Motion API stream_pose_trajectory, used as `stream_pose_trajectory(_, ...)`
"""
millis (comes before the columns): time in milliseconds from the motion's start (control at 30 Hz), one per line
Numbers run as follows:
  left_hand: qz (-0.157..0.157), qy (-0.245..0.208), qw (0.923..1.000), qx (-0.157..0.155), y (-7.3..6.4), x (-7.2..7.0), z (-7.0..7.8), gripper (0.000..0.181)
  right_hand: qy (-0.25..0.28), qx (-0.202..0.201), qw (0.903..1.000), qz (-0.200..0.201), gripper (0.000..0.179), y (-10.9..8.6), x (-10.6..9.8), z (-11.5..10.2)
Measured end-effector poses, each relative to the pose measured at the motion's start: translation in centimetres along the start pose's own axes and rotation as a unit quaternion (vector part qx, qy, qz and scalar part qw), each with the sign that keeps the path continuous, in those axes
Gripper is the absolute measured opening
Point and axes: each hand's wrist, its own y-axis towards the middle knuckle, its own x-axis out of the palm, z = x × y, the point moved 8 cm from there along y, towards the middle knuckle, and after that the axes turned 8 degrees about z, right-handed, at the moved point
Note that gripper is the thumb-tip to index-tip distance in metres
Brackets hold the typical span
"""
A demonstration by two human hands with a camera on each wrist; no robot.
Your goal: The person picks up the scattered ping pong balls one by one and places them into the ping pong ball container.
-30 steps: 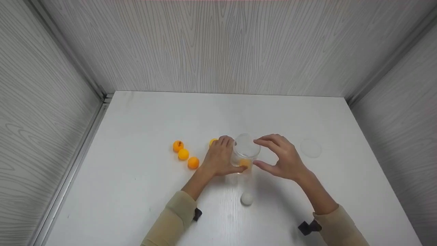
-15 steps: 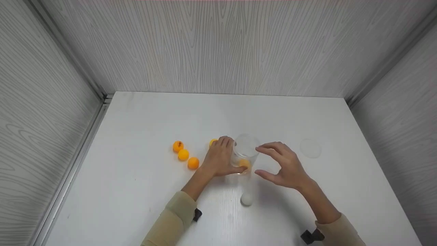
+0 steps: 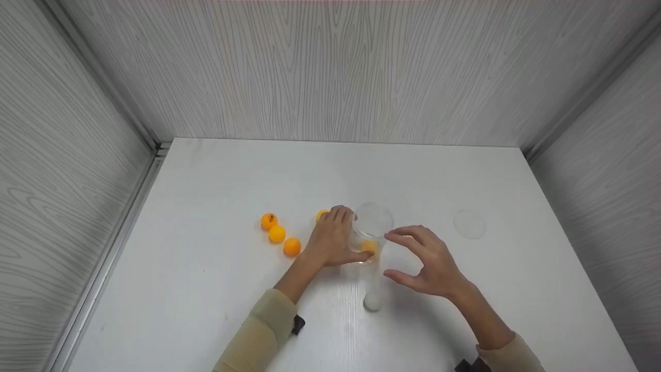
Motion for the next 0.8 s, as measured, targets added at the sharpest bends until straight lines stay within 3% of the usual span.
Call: stream_pose_trajectory(800, 0.018, -0.004, 0.9998, 0.009, 0.0, -0.1, 0.0, 0.093, 0.022, 0.036, 0.9991, -0.007, 0.065, -4.0, 2.1, -0.7)
